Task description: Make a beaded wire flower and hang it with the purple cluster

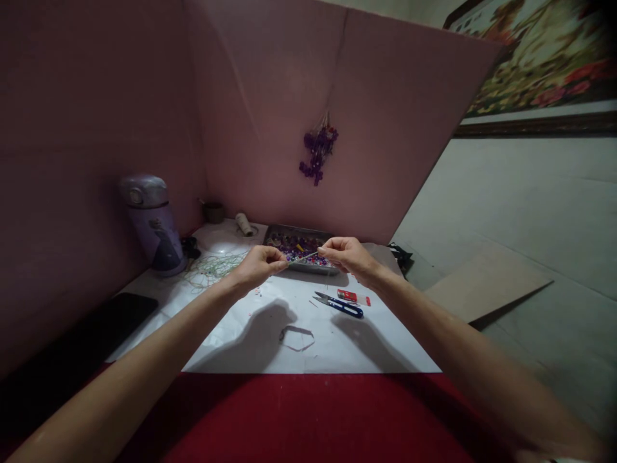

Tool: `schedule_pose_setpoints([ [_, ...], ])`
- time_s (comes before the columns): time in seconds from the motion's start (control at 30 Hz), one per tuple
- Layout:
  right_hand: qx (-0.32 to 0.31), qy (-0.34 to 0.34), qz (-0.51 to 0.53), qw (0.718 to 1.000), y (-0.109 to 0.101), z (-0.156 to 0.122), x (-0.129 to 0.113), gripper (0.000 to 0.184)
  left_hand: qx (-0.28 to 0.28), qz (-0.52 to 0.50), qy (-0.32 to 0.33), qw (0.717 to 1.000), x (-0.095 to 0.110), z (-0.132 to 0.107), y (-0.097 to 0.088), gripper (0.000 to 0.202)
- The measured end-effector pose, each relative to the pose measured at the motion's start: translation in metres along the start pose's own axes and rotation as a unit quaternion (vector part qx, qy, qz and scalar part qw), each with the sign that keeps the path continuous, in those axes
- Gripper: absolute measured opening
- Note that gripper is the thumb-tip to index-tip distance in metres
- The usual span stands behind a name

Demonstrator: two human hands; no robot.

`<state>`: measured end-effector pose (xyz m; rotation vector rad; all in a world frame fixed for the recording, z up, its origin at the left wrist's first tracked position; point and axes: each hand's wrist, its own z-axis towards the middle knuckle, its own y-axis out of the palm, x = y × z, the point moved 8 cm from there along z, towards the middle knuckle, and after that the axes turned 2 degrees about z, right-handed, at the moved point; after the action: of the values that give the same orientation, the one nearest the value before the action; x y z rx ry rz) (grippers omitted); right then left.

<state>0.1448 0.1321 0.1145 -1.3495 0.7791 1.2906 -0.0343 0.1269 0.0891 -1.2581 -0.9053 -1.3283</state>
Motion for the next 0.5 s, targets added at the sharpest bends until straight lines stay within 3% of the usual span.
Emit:
schedule_pose_setpoints([
  [0.3, 0.013, -0.056, -0.065, 0.996, 0.000, 0.005, 0.006, 0.034, -0.111, 0.027, -0.090, 0.989, -0.028, -0.011, 0.016, 0.011],
  [0.4, 0.015, -0.058, -0.070, 0.996, -0.001, 0.007, 0.008, 0.034, -0.166, -0.026, -0.123, 0.978, -0.032, -0.018, 0.024, 0.016],
  [0.5, 0.012, -0.059, -0.083, 0.995, 0.000, 0.008, 0.013, 0.035, -0.185, -0.087, -0.152, 0.967, -0.038, -0.021, 0.028, 0.015],
])
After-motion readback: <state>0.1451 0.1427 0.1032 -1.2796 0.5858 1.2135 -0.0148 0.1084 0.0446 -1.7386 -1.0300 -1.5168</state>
